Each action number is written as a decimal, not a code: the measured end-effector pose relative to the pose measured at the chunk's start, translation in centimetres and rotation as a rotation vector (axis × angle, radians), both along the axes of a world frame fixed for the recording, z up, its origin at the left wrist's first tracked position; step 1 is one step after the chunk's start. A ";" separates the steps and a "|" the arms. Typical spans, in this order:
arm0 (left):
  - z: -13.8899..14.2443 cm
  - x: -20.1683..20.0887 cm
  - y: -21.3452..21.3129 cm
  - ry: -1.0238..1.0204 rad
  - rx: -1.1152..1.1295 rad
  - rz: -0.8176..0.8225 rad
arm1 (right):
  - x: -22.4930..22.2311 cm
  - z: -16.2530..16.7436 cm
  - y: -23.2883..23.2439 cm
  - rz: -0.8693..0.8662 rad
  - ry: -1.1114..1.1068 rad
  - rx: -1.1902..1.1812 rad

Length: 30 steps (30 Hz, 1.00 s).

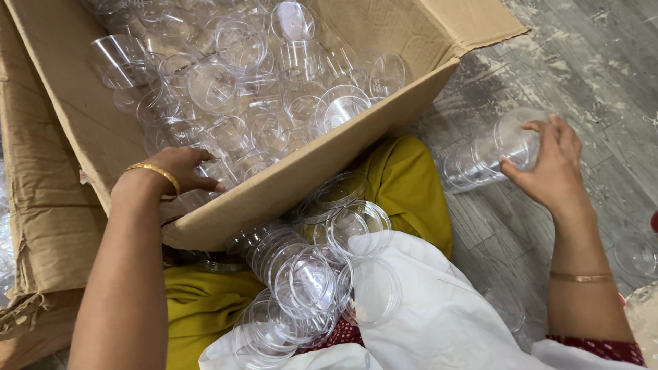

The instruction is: The person sits on the floor in front of an open cardboard box filled with clear plastic containers and lids. They pick containers out of the box one at a time, fit them together into nested stacks by hand, and set the finished stacks on the floor beside them.

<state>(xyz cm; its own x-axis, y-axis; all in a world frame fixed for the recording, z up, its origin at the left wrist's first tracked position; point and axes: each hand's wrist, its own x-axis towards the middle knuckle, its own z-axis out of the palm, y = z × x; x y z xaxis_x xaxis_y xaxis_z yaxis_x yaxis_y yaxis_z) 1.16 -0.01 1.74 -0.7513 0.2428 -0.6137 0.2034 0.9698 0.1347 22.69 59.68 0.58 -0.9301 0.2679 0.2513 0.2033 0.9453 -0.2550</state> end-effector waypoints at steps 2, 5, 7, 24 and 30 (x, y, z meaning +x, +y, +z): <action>-0.5 -0.4 -0.7 0.013 0.026 0.004 | 0.6 0.1 -0.1 -0.001 0.003 0.023; -1.4 -1.0 -1.2 0.036 0.031 -0.005 | 1.3 -0.1 -0.2 0.018 0.031 0.035; -1.8 -1.3 -1.4 0.048 0.029 -0.015 | 1.4 -0.5 -0.2 0.029 0.065 0.020; -0.8 -0.7 -1.2 0.046 0.060 0.083 | 1.5 -4.1 -4.1 -0.155 0.055 0.246; 0.2 -0.5 -0.9 0.076 0.136 0.162 | 1.2 -4.1 -3.4 -0.173 0.038 0.230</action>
<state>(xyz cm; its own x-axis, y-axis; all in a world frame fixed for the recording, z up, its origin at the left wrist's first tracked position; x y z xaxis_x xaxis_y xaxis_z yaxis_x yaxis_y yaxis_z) 0.67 -0.90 1.98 -0.8300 0.1922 -0.5235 0.0613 0.9645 0.2569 23.92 56.29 -3.48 -0.8642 0.3540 0.3575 0.3614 0.9311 -0.0483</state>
